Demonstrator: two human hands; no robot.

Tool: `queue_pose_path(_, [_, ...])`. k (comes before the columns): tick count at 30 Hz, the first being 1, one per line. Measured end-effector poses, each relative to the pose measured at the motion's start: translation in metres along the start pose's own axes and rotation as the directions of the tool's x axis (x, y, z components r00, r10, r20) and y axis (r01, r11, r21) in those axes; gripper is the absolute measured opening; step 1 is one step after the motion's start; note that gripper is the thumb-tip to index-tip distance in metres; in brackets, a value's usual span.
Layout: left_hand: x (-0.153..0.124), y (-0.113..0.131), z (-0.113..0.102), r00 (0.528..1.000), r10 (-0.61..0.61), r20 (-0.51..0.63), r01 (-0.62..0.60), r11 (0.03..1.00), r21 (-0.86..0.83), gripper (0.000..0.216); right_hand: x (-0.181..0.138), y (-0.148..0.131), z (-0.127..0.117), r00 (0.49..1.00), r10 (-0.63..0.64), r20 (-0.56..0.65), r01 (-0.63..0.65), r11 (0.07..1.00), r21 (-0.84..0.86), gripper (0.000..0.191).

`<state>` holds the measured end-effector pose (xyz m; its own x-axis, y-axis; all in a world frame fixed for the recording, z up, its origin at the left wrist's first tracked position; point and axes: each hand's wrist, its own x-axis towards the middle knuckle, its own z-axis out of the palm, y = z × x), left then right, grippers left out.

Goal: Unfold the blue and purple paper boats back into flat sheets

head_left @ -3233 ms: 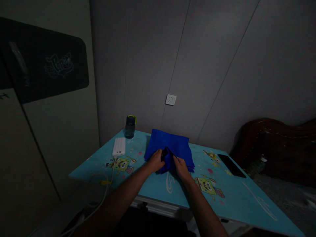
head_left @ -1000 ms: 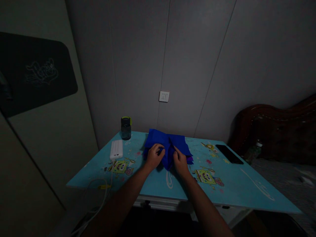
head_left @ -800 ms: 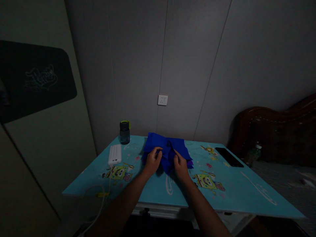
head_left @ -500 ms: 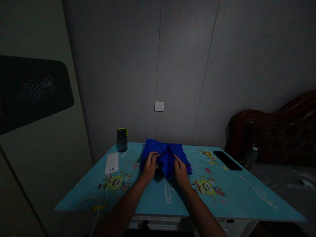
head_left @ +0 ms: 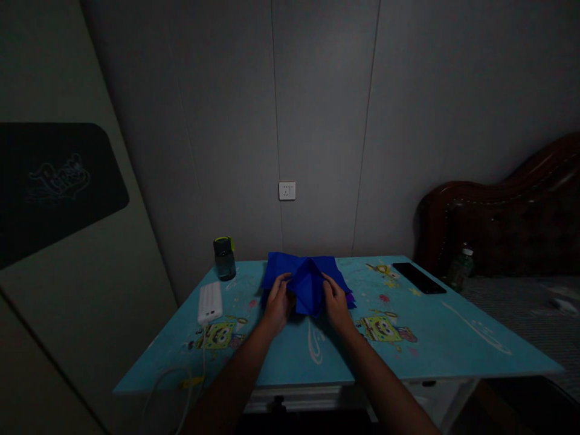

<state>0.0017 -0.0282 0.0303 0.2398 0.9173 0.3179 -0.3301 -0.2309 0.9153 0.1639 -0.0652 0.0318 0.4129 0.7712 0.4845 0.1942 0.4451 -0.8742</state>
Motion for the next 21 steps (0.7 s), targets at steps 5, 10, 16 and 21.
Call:
queue_pose_path(5, [0.001, -0.001, -0.001, 1.000, -0.010, -0.013, 0.008, 0.996, -0.092, 0.051, -0.002, -0.005, 0.002, 0.998, -0.002, 0.056, 0.002, 1.000, -0.001, 0.060])
queue_pose_path(10, [0.000, 0.003, 0.000, 0.994, -0.061, -0.095, 0.041, 0.980, -0.197, 0.052, -0.001, 0.003, 0.003, 0.995, -0.038, 0.095, 0.038, 0.999, 0.011, 0.056])
queue_pose_path(16, [0.002, -0.003, 0.005, 0.997, -0.045, -0.067, 0.017, 0.931, -0.365, 0.044, -0.004, 0.005, 0.006, 0.985, -0.053, 0.164, 0.048, 0.998, 0.034, 0.057])
queue_pose_path(21, [-0.001, -0.006, 0.004, 0.997, -0.083, 0.007, 0.081, 0.953, -0.293, 0.053, -0.005, 0.005, 0.006, 0.977, -0.068, 0.204, 0.068, 0.998, 0.008, 0.059])
